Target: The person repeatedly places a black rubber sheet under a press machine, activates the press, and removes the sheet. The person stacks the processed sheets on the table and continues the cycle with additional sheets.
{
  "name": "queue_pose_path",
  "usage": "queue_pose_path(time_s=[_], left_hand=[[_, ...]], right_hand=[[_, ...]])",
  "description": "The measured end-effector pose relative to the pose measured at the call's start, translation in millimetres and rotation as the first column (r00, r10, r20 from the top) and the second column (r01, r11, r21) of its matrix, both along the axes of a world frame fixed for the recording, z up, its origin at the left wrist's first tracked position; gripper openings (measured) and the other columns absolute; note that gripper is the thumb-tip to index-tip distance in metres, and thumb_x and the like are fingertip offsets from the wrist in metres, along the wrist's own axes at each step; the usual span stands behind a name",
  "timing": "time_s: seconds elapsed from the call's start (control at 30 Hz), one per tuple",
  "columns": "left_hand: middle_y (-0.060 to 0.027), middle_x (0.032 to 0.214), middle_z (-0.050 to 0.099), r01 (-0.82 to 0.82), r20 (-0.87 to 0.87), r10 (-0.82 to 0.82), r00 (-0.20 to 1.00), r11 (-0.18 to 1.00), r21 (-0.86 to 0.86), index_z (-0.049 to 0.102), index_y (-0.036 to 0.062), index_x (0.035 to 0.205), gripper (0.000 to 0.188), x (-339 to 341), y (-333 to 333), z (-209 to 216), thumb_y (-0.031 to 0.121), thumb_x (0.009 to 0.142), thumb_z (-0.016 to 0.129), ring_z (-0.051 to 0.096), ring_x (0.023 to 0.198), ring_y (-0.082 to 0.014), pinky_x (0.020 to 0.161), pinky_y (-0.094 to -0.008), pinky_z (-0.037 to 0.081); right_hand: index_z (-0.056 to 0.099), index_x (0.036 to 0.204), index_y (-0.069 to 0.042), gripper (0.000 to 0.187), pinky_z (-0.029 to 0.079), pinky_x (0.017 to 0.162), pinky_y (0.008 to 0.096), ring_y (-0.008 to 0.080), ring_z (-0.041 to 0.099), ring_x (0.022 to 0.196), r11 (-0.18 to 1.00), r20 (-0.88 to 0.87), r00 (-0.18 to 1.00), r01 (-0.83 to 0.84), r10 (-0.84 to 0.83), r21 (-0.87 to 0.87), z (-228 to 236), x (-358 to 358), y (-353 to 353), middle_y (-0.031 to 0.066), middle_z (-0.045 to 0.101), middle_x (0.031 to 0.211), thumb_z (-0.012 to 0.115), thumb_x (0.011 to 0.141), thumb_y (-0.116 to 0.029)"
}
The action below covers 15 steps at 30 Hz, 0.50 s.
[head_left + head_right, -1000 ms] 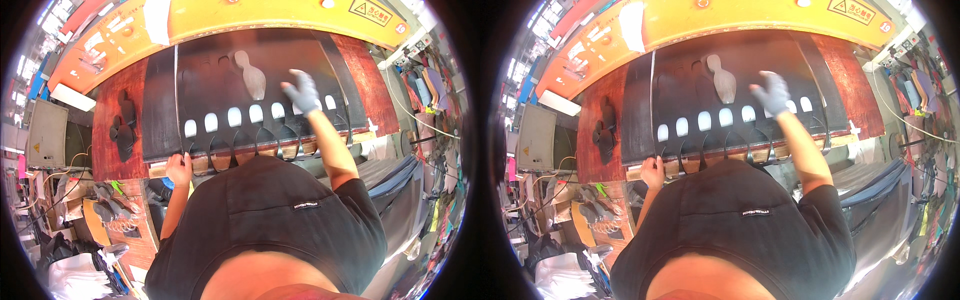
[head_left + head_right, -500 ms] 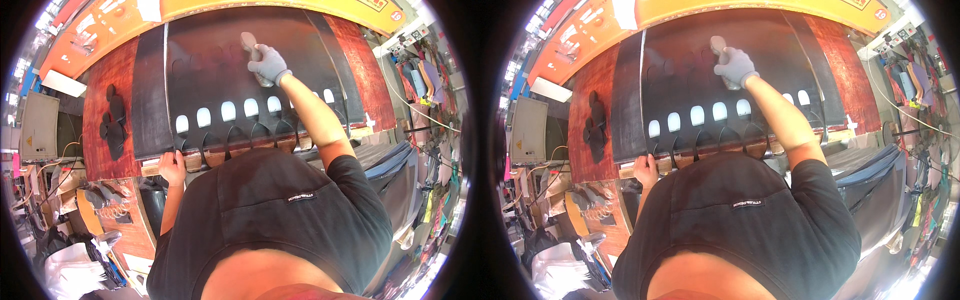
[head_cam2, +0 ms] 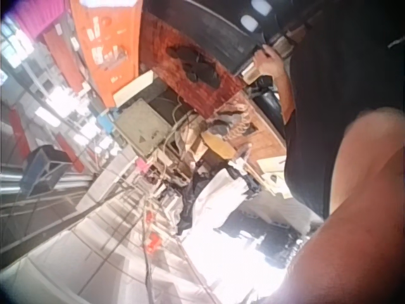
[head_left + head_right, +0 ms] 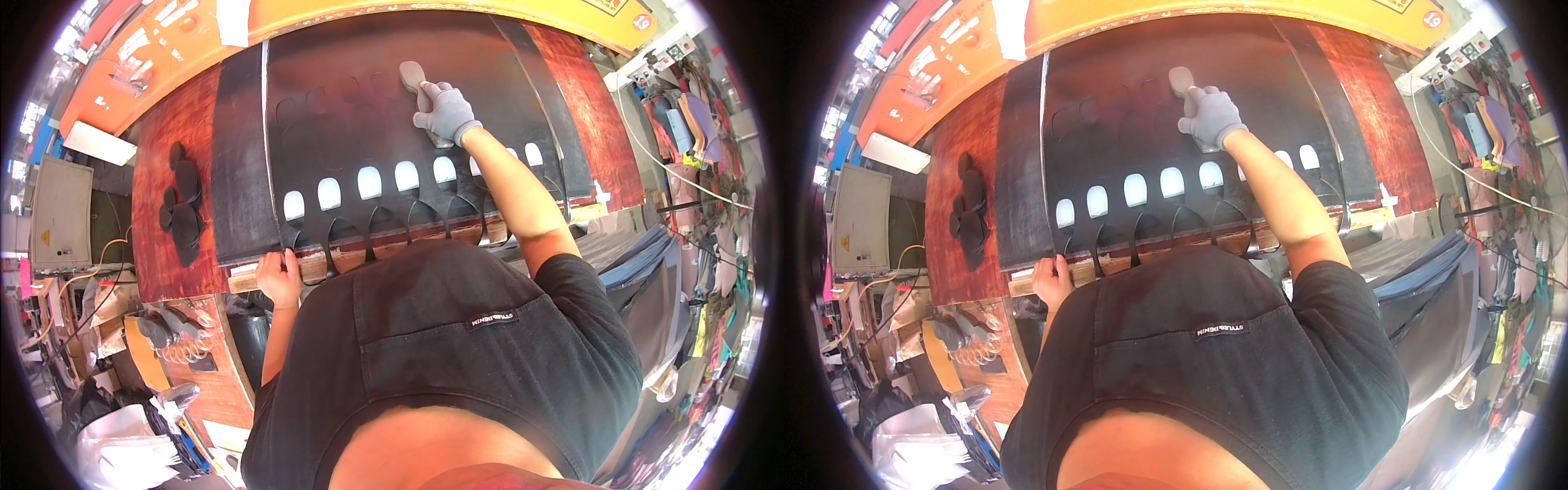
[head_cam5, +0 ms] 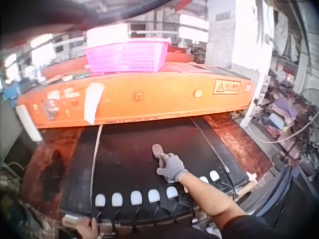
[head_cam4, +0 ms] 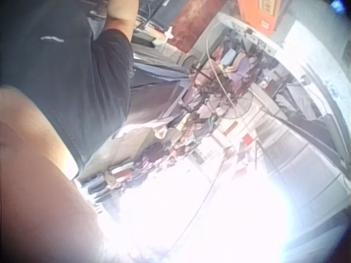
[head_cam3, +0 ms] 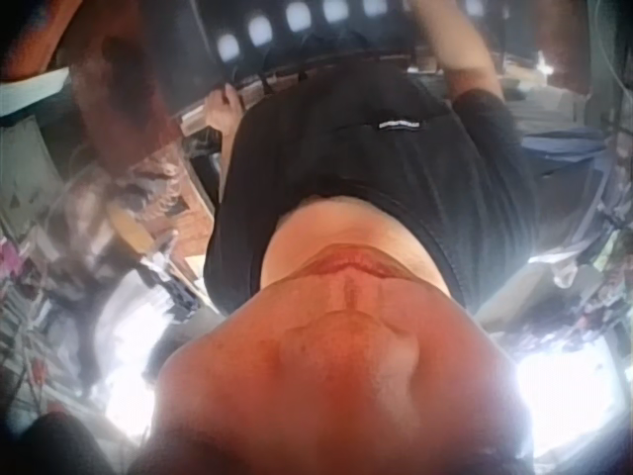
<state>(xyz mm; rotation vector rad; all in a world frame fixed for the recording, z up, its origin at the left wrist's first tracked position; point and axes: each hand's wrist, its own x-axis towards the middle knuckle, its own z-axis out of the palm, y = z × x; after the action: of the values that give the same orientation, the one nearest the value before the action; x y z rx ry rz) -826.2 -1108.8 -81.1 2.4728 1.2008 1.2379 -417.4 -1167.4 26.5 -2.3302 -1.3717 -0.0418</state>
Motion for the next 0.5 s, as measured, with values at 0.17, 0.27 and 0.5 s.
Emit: queue_pose_path(time_s=[0.17, 0.27, 0.5], left_hand=[[-0.0093, 0.059, 0.046, 0.014, 0.030, -0.015, 0.999, 1.000, 0.028, 0.043, 0.0048, 0.056, 0.031, 9.2, 9.1, 4.5, 0.015, 0.079, 0.062, 0.047, 0.058, -0.0299, 0.055, -0.0416, 0.035], [-0.0095, 0.059, 0.046, 0.014, 0.015, -0.014, 1.000, 1.000, -0.018, 0.043, 0.0047, 0.056, 0.031, 21.4, 23.0, 8.7, 0.016, 0.080, 0.061, 0.046, 0.058, -0.0301, 0.055, -0.0418, 0.035], [-0.0101, 0.060, 0.046, 0.040, 0.005, -0.040, 0.999, 0.999, 0.010, 0.043, 0.0048, 0.057, 0.031, 46.9, 57.3, 19.1, 0.017, 0.081, 0.059, 0.046, 0.060, -0.0309, 0.056, -0.0421, 0.035]], right_hand=[[0.051, 0.123, -0.011, 0.066, 0.044, 0.092, 0.0406, 0.0343, 0.051, 0.107, 1.000, 0.006, 1.000, -0.006, 0.006, 0.029, -1.0, 11.7, 7.7, 0.0155, 0.053, 0.116, 0.067, 0.065, -0.037], [0.053, 0.116, -0.010, 0.059, 0.044, 0.090, 0.0418, 0.0352, 0.053, 0.104, 0.998, 0.050, 0.999, -0.008, 0.005, 0.057, 0.9, 21.7, 22.5, 0.0159, 0.055, 0.113, 0.066, 0.066, -0.038], [0.056, 0.102, -0.009, 0.046, 0.045, 0.086, 0.0428, 0.0363, 0.053, 0.100, 0.994, 0.100, 0.993, 0.045, -0.055, 0.098, 10.1, 41.8, 57.0, 0.0167, 0.056, 0.108, 0.065, 0.068, -0.040]])
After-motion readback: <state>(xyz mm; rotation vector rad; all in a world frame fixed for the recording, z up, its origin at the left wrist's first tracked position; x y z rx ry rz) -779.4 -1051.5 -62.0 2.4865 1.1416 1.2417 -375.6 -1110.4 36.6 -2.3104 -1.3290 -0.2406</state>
